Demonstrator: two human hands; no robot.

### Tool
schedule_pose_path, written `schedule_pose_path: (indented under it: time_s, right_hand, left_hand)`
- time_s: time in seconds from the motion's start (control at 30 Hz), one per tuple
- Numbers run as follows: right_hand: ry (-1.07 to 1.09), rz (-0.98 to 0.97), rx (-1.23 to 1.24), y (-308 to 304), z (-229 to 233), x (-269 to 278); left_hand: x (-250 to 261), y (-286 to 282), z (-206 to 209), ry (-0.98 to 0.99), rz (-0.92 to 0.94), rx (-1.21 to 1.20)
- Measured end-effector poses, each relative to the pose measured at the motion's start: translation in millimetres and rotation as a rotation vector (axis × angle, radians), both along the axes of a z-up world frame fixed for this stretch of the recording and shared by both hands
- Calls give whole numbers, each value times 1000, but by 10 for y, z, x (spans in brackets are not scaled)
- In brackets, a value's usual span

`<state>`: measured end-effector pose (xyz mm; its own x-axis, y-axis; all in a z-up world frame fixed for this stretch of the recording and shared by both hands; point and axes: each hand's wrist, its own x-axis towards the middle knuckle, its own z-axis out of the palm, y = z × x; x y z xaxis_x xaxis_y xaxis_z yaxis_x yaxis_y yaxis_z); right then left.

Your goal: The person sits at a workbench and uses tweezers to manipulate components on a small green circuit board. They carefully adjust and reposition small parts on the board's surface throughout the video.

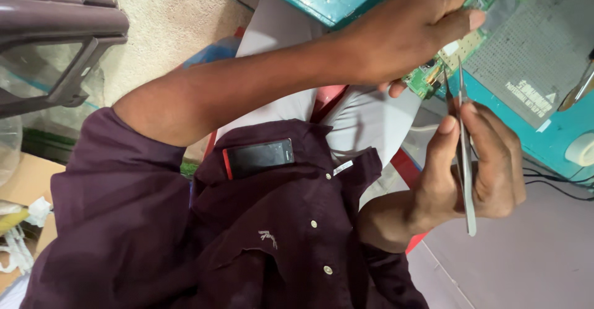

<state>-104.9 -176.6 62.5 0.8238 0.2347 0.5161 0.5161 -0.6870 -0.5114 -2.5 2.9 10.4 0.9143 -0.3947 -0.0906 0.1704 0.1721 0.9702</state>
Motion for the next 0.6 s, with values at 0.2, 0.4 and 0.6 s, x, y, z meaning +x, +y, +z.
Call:
schedule_pose_path:
  time_s: [0.2,0.4,0.6]
  right_hand:
    - [33,-41,17,25,12,24]
    - [20,-52,15,21,-36,54]
    - [2,-99,87,137,-117,108]
  left_hand:
    - [9,24,23,-10,-15,-5]
    - [-14,1,-10,22,18,-75]
    - [18,5,6,52,49,-123]
